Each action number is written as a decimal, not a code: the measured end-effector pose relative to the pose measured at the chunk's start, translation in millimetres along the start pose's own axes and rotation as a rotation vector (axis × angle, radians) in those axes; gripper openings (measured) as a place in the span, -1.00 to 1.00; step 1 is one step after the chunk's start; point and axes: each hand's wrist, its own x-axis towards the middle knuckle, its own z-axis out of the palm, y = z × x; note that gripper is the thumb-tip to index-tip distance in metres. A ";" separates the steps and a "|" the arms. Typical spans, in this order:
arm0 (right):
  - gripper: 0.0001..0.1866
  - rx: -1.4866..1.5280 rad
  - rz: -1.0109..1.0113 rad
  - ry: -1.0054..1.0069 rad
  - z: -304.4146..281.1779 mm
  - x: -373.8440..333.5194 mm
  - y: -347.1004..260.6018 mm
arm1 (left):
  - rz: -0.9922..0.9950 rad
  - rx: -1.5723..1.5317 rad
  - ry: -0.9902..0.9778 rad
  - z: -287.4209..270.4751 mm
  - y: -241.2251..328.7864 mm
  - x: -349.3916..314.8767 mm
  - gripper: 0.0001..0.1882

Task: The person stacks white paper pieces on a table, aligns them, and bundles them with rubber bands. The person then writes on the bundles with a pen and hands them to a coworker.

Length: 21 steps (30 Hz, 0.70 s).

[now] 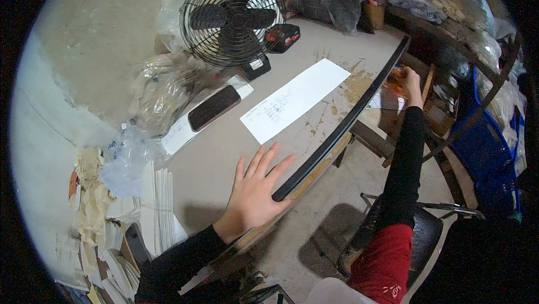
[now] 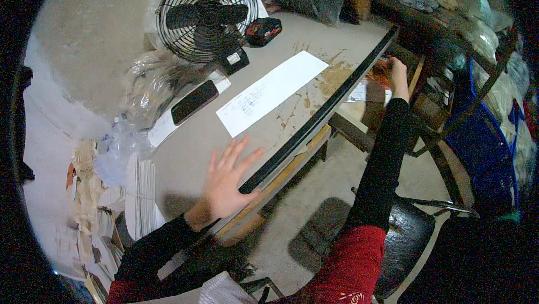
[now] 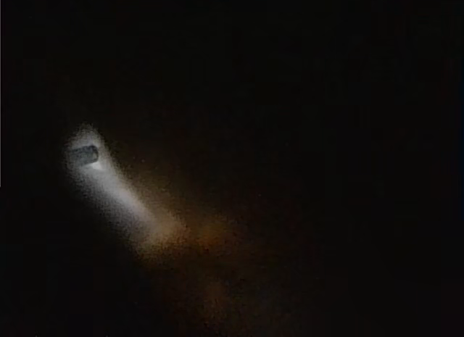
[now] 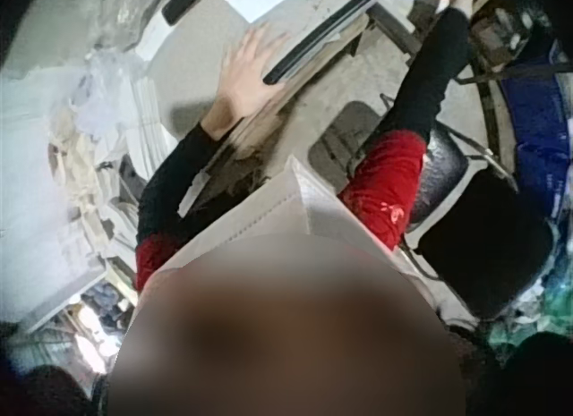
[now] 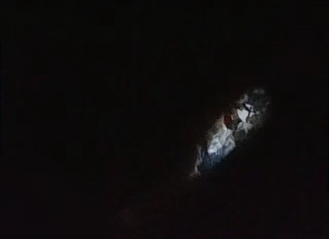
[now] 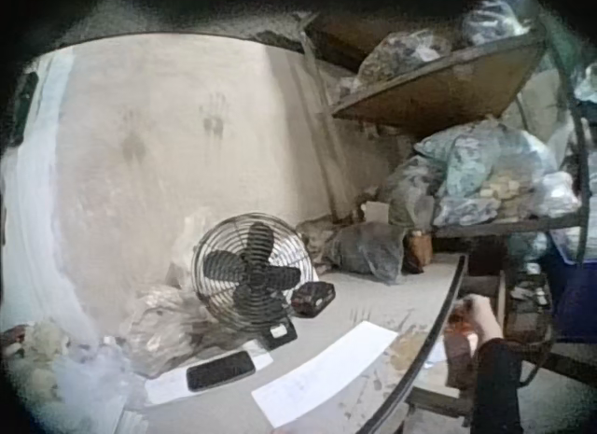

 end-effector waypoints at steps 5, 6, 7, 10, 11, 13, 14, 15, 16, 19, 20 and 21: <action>-0.66 0.418 0.244 -0.153 27.0 32.8 94.2 | -0.002 0.015 0.001 0.6 1.0 0.5 -0.11; -0.61 0.094 0.161 -0.099 31.6 41.3 112.2 | -0.006 0.017 0.002 0.6 1.3 0.5 -0.10; -0.56 -0.241 0.157 -0.023 36.2 48.1 124.4 | -0.004 0.014 0.000 0.1 1.3 0.4 -0.10; -0.56 0.031 0.288 0.070 41.0 49.7 123.6 | -0.003 0.009 -0.006 -0.7 0.8 -0.2 -0.10; -0.69 -0.709 0.012 -0.011 30.6 44.8 111.2 | -0.007 0.009 -0.014 -0.6 0.6 -0.3 -0.10; -0.72 -0.513 -0.175 -0.042 23.2 23.1 74.1 | -0.012 0.018 -0.010 0.1 -0.3 -0.7 -0.11; -0.73 -0.347 -0.252 -0.090 20.8 13.1 53.4 | -0.007 0.023 -0.001 0.6 -1.1 -0.4 -0.11; -0.74 -0.202 -0.243 -0.033 16.7 4.5 34.4 | 0.005 0.022 0.011 1.7 -1.5 -0.1 -0.12; -0.75 -0.112 -0.153 0.025 14.0 -2.3 19.0 | 0.008 0.023 0.003 2.8 -1.8 0.7 -0.12; -0.73 0.194 -0.053 0.088 11.4 -9.3 -11.0 | -0.002 0.024 0.010 1.0 -3.4 -1.5 -0.13; -0.71 0.038 -0.105 0.063 9.6 -14.0 -13.8 | 0.006 0.010 0.015 -0.3 -3.6 -2.9 -0.13; -0.69 -0.199 -0.269 0.080 10.1 -17.0 -17.2 | 0.021 0.012 0.016 -1.8 -3.7 -3.2 -0.14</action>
